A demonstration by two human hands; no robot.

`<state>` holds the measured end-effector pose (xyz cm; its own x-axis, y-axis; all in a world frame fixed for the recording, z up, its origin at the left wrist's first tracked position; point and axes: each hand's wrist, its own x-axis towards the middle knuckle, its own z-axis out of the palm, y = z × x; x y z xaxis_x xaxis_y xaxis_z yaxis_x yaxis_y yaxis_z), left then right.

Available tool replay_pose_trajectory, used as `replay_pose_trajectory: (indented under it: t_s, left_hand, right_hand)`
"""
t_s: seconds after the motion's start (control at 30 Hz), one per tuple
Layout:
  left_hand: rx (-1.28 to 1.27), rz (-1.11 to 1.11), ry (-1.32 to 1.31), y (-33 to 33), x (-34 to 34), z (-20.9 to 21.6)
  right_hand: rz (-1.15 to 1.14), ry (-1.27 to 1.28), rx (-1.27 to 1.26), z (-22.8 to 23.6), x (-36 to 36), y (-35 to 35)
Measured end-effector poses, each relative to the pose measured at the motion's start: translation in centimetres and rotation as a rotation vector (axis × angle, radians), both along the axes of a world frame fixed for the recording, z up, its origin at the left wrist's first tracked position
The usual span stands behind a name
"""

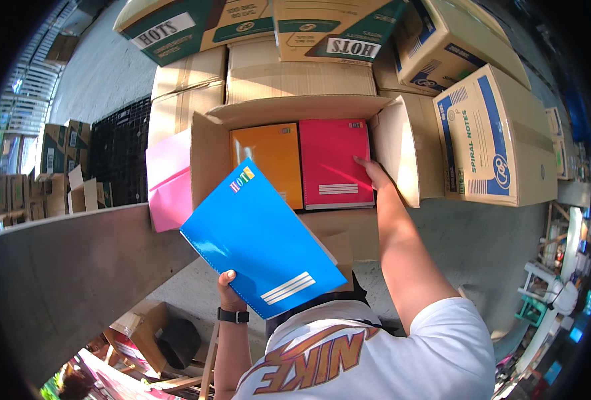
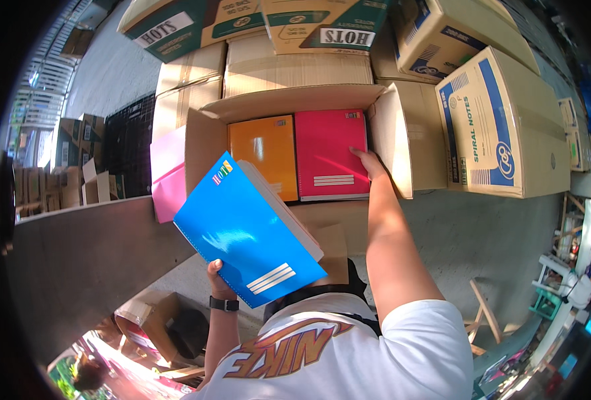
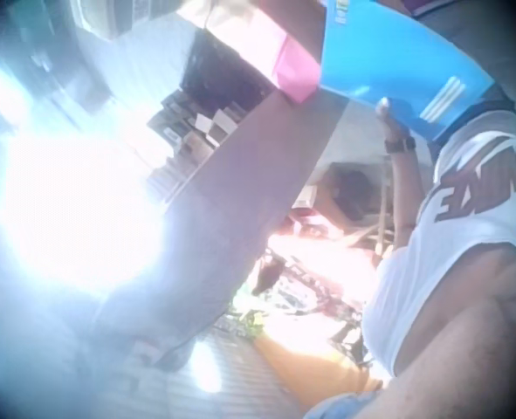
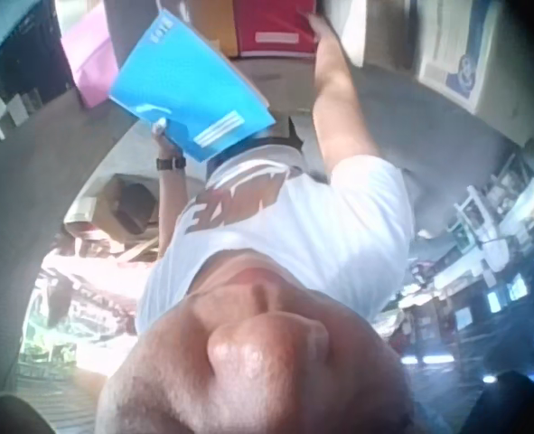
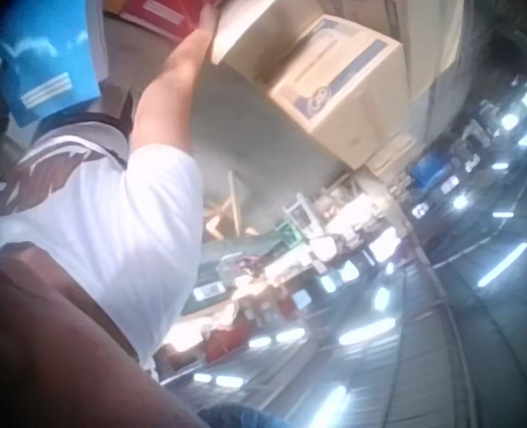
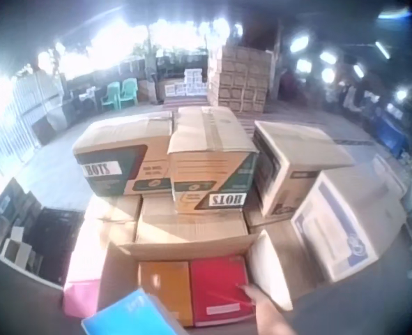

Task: The person uses a blade to cut open cardboard boxes, removes several notebooks of different colors, stacks them on a table, and then unwraps a white paper roll to retrieve a hair brush.

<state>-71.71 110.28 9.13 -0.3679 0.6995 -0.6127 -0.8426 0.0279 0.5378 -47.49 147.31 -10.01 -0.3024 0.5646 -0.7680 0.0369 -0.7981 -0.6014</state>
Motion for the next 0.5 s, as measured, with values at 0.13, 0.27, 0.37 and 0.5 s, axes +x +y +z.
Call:
replay_pose_trajectory:
  t_s: [0.13, 0.27, 0.37, 0.5]
  left_hand:
    - [-0.157, 0.074, 0.068, -1.4, -0.3, -3.6]
    - [-0.164, 0.054, 0.067, -1.7, 0.1, -4.2]
    - [-0.164, -0.015, 0.034, -1.6, -0.2, -3.9]
    - [-0.211, -0.057, 0.106, -1.3, -0.2, -3.1]
  right_hand:
    - [0.082, -0.109, 0.228, 4.2, -2.4, -1.4]
    - [0.187, -0.21, 0.579, 4.2, -1.6, -1.5]
    - [0.296, -0.624, 0.672, 6.1, -3.4, -2.6]
    - [0.376, -0.688, 0.561, 10.4, -5.4, -3.2]
